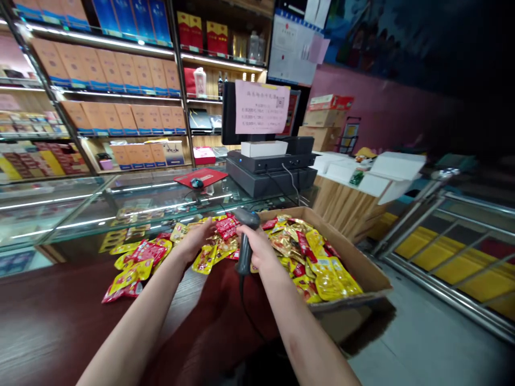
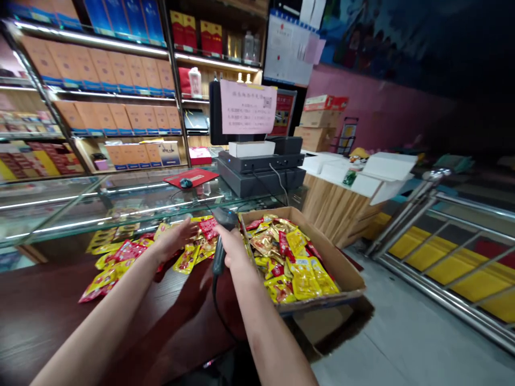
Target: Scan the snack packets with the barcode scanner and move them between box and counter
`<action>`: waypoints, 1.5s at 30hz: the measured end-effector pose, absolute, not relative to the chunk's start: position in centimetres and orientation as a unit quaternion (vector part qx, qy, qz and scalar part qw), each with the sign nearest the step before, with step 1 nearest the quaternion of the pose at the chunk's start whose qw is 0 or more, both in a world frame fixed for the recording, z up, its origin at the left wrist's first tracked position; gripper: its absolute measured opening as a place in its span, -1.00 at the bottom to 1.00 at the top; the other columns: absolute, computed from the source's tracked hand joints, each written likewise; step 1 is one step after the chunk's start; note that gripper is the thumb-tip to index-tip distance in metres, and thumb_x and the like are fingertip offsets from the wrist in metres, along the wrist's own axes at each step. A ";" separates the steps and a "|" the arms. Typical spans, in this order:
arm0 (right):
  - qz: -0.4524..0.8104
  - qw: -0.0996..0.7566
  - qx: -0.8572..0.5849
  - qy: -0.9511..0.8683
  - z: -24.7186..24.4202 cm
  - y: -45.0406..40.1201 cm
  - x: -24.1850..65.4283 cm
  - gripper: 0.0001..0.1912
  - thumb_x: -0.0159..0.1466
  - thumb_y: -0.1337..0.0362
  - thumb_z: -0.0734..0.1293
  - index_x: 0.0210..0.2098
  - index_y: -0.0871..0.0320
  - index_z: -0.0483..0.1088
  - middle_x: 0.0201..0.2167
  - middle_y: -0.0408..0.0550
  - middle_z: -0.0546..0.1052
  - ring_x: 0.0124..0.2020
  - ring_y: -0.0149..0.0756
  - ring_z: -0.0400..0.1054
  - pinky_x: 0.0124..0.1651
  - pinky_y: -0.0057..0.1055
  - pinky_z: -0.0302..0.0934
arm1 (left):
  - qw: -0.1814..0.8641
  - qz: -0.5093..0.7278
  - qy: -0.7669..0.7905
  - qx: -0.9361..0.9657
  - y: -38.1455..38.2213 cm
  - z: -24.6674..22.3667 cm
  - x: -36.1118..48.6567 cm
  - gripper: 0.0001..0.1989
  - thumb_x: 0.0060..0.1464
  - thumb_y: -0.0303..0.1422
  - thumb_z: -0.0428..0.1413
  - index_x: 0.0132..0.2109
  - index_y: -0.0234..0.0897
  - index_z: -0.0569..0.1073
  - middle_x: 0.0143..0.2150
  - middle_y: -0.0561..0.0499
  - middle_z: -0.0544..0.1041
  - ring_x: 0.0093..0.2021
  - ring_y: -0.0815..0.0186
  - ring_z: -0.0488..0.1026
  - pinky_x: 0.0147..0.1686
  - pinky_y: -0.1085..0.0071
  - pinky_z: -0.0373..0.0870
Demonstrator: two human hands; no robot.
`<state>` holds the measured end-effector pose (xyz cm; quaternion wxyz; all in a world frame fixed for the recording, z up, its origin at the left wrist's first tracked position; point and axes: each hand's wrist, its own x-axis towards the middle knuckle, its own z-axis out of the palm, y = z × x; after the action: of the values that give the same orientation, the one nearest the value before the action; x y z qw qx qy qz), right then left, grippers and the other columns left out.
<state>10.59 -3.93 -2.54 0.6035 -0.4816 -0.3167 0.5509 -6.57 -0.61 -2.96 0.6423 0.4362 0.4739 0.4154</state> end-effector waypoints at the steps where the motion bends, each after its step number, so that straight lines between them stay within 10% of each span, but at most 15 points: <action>1: 0.567 0.587 -0.484 -0.316 -3.2 -3.8 9.7 -0.81 -0.13 0.26 0.42 -0.51 0.18 0.40 -0.66 -0.24 0.42 -0.59 -0.44 0.26 -0.49 -0.49 0.15 | 0.628 0.417 0.491 0.437 -0.8 -3.9 -7.4 -0.46 -0.01 0.00 0.10 -0.03 -0.32 0.47 0.05 -0.22 0.47 0.12 0.09 0.34 0.08 0.23 0.21; 25: 0.710 0.511 -0.417 -0.249 -6.3 -3.2 4.7 -0.91 -0.07 0.37 0.34 -0.50 0.21 0.41 -0.47 -0.02 0.56 -0.40 -0.30 0.46 -0.43 -0.48 0.27 | 0.593 0.394 0.443 0.545 -2.6 -8.5 -9.2 -0.61 -0.19 -0.27 0.29 -0.14 -0.26 0.53 -0.18 -0.06 0.59 -0.13 0.17 0.50 -0.06 0.31 0.33; 45: 0.497 0.569 -0.481 -0.445 -4.9 -2.9 8.1 -0.83 -0.01 0.23 0.37 -0.42 0.17 0.48 -0.51 -0.19 0.52 -0.37 -0.32 0.37 -0.26 -0.44 0.19 | 0.622 0.505 0.446 0.399 1.1 -7.4 -6.4 -0.56 -0.27 -0.34 0.35 -0.16 -0.31 0.50 -0.27 -0.05 0.60 -0.34 0.29 0.53 -0.43 0.47 0.38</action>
<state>8.06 -2.91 -4.93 0.5687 -0.4813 -0.4447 0.4972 -6.38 1.11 -7.37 0.6216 0.3994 0.4463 0.5048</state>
